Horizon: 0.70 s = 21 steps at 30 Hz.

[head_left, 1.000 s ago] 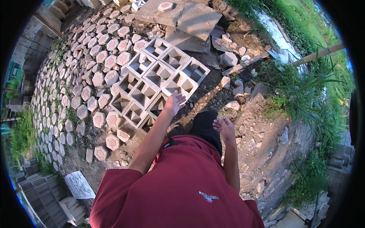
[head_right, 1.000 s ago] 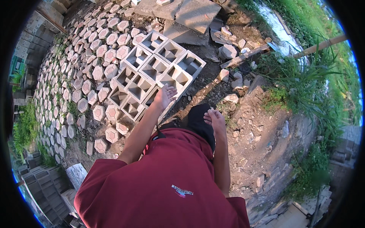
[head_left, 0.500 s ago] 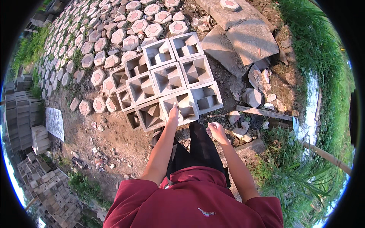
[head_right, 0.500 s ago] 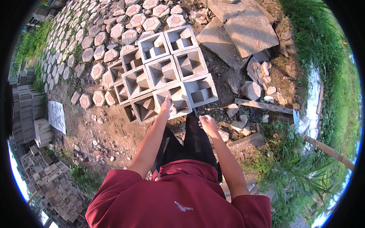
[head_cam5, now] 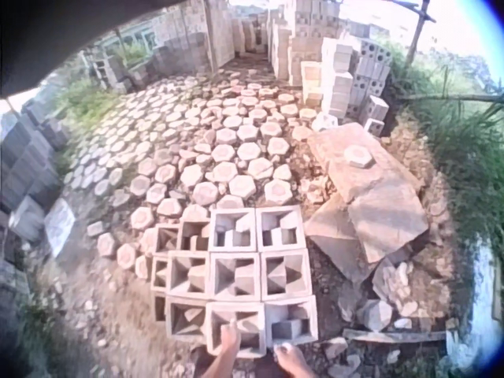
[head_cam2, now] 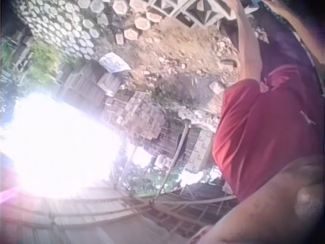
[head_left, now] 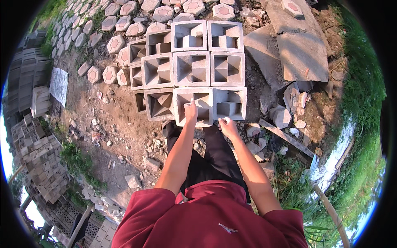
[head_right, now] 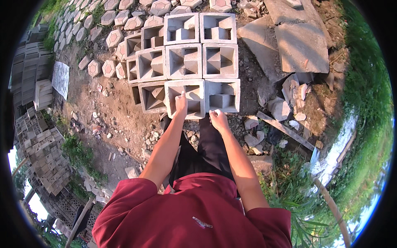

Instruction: The person moves hollow concrete masonry blocks one at a time from a small pile on the ground and stacks them neatly onto larger existing stacks in a manufacturing yard.

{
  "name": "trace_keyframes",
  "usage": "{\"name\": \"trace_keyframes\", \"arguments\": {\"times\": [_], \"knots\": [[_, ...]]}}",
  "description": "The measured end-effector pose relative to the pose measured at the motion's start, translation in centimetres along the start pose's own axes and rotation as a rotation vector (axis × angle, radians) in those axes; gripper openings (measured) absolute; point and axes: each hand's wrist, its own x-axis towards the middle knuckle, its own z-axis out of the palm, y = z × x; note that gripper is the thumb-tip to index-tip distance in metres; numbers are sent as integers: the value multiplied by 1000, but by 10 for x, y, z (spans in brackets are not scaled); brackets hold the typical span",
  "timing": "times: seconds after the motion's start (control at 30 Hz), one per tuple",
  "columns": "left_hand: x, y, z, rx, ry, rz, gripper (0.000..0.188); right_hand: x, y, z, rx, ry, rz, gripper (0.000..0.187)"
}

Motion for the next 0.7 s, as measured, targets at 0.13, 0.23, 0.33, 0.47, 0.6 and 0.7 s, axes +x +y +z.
{"name": "trace_keyframes", "arguments": {"times": [0.13, 0.23, 0.33, 0.47, 0.6, 0.7], "knots": [[9, -9, 1, -14, -5, -28, 42, 0, -8, -8, -10, -47, 43, 30], [12, -7, -1, 18, -68, -23, 38, 0, -8, -16, -21, -15, 72, 29], [3, -5, 5, 12, 44, 19, 33, 1, -7, -23, -1, -4, 79, 31], [-3, -2, 0, -98, 22, 10, 30, -7, -3, -26, 4, -34, 29, 32], [-11, 3, -10, -191, -59, -9, 29, -17, 18, -28, 37, -69, 33, 31], [-18, 2, -24, -261, -86, 7, 25, -17, 26, -30, 61, -77, 53, 33]]}}
